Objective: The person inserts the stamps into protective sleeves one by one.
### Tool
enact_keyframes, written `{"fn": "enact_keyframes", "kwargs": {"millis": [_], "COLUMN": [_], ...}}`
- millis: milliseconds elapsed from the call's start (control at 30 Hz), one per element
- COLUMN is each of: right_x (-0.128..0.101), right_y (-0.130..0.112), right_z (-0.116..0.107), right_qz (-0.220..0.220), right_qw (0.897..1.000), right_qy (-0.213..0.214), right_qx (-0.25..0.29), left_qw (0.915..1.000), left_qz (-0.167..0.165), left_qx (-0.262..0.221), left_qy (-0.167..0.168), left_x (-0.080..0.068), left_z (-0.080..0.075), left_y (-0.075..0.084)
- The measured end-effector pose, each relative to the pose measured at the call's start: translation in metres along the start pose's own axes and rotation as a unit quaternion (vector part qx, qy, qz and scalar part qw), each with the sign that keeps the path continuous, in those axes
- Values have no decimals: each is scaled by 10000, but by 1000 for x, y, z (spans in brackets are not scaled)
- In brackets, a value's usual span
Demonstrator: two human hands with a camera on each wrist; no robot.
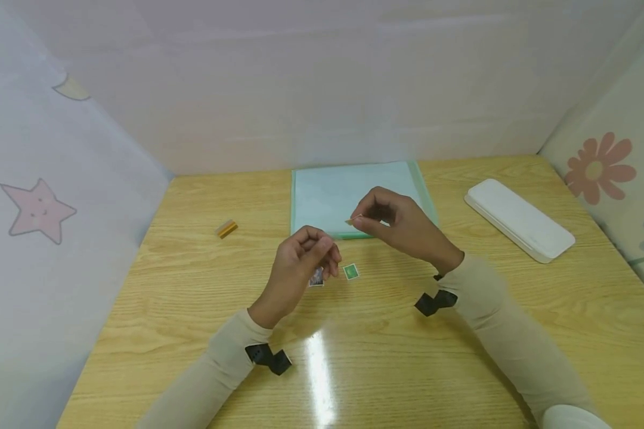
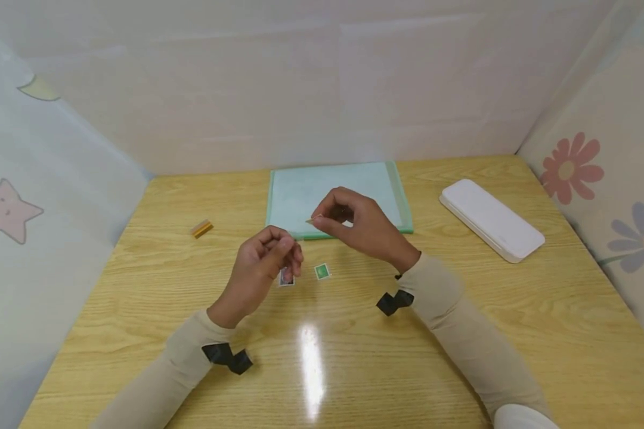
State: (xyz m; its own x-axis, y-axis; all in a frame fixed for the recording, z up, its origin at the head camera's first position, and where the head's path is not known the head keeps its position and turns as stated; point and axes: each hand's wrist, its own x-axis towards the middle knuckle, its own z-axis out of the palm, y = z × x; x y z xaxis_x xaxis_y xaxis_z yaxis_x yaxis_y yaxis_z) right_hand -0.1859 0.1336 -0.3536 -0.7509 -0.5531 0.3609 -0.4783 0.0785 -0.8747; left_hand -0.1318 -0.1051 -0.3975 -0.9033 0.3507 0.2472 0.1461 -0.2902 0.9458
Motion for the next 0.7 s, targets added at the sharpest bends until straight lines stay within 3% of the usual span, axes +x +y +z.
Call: {"fn": "enact_keyframes", "kwargs": {"millis": [167,467,700], "right_x": [-2,-3,-2], "right_y": [-13,-40,-42], "right_z": [8,22,25], "right_qz": [14,-272,-311], "right_qw": [9992,9989,9988], "right_qy": [142,141,104], "right_qx": [362,350,351], "left_qw": [10000,9999,9998], "left_qz": [-15,-72,-99], "left_qx": [-77,-137,-190], "left_qy": [35,73,35], "left_x": [0,0,0], "left_z": [1,3,4], "left_y": [1,1,0]}}
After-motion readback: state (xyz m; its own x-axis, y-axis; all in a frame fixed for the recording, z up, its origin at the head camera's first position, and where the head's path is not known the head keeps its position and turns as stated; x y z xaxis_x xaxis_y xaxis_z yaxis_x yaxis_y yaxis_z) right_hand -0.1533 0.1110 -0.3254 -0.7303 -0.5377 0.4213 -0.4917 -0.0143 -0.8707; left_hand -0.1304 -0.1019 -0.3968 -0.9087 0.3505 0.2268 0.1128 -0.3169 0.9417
